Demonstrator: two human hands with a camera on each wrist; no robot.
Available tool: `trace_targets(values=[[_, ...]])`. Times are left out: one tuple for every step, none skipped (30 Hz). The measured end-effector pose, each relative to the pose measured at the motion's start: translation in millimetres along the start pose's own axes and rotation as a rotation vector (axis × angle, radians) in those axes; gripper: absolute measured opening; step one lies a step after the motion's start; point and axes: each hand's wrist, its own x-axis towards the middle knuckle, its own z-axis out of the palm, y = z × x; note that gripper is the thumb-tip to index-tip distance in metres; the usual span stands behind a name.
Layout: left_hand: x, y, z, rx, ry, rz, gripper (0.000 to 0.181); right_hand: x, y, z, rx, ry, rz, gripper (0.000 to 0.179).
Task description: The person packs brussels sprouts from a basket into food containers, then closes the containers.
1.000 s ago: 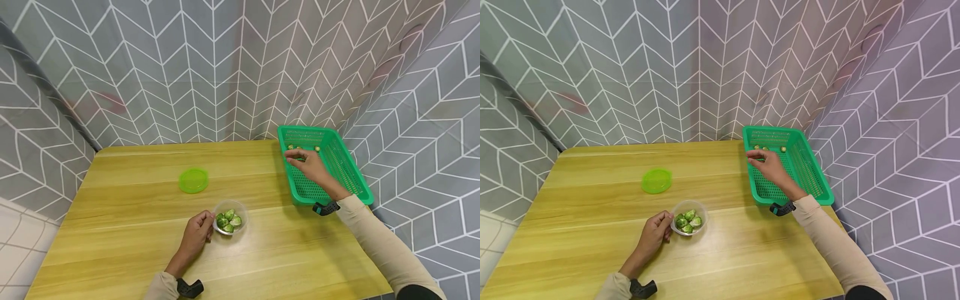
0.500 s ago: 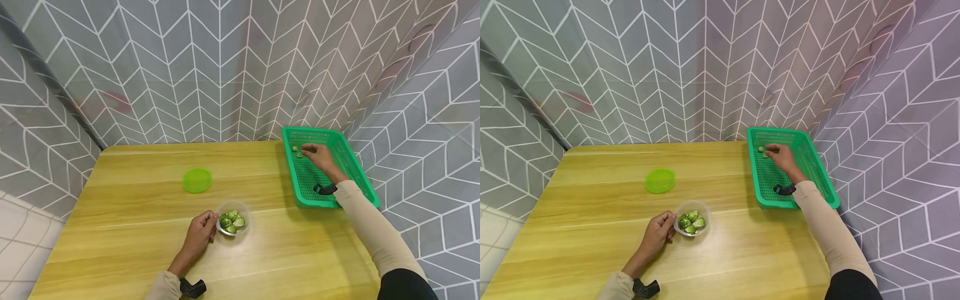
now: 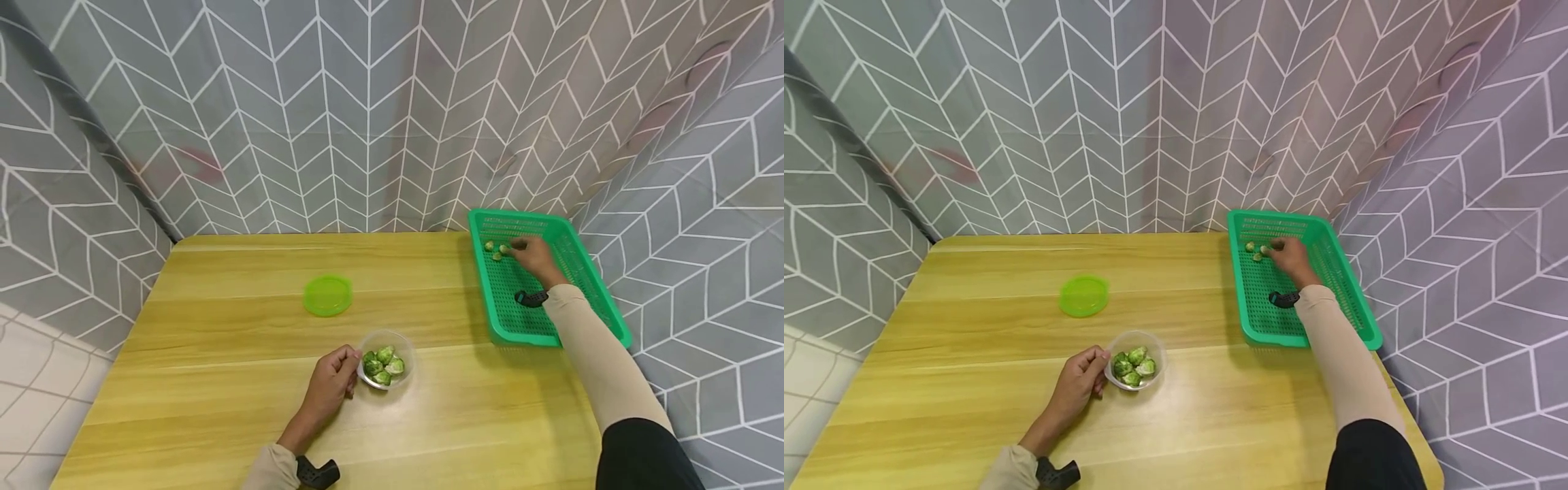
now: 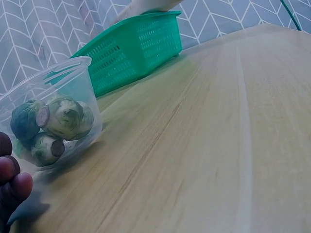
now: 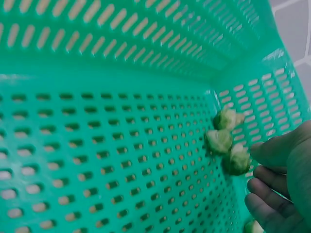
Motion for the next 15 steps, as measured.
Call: trace_targets(values=[[0.2, -0.1, 0.2, 0.006, 0.006, -0.008, 0.038, 2.4, 2.5, 0.4, -0.005, -0.005, 0.007, 0.054], [0.2, -0.4, 0.2, 0.009, 0.009, -0.01, 0.038, 4.8, 5.0, 0.9, -0.015, -0.01, 0.013, 0.055], [0.2, -0.7, 0.0, 0.012, 0.01, -0.012, 0.039, 7.2, 6.8, 1.4, -0.027, -0.011, 0.016, 0.056], [0.1, -0.6, -0.1, 0.013, 0.012, -0.016, 0.039, 10.1, 8.8, 2.0, -0.039, -0.012, 0.021, 0.056], [-0.1, -0.2, 0.0, 0.012, 0.014, -0.018, 0.038, 12.1, 10.3, 2.6, -0.043, -0.016, 0.025, 0.057], [-0.1, -0.3, 0.0, 0.013, 0.017, -0.02, 0.038, 14.0, 11.6, 3.2, -0.054, -0.017, 0.027, 0.058], [-0.2, -0.3, 0.1, 0.012, 0.017, -0.022, 0.038, 15.9, 12.9, 4.0, -0.06, -0.02, 0.031, 0.058], [-0.3, -0.4, 0.1, 0.012, 0.016, -0.021, 0.038, 17.4, 14.0, 4.8, -0.066, -0.023, 0.035, 0.058], [-0.3, -0.4, 0.1, 0.014, 0.013, -0.019, 0.039, 18.7, 14.8, 5.6, -0.068, -0.026, 0.04, 0.058], [-0.2, -0.6, 0.1, 0.015, 0.012, -0.019, 0.039, 19.6, 15.3, 6.3, -0.069, -0.032, 0.046, 0.058], [-0.1, -0.8, -0.1, 0.017, 0.01, -0.018, 0.039, 20.2, 15.5, 7.0, -0.065, -0.038, 0.053, 0.058], [0.2, -1.1, -0.2, 0.018, 0.008, -0.016, 0.04, 21.0, 15.8, 7.8, -0.068, -0.039, 0.057, 0.057], [0.3, -1.2, -0.4, 0.018, 0.006, -0.015, 0.04, 21.3, 15.9, 8.5, -0.064, -0.041, 0.062, 0.056], [0.5, -1.3, -0.7, 0.02, 0.004, -0.013, 0.04, 21.5, 15.7, 9.1, -0.063, -0.042, 0.062, 0.056], [0.7, -1.6, -1.0, 0.022, 0.004, -0.012, 0.04, 21.8, 15.5, 9.8, -0.065, -0.042, 0.062, 0.055]])
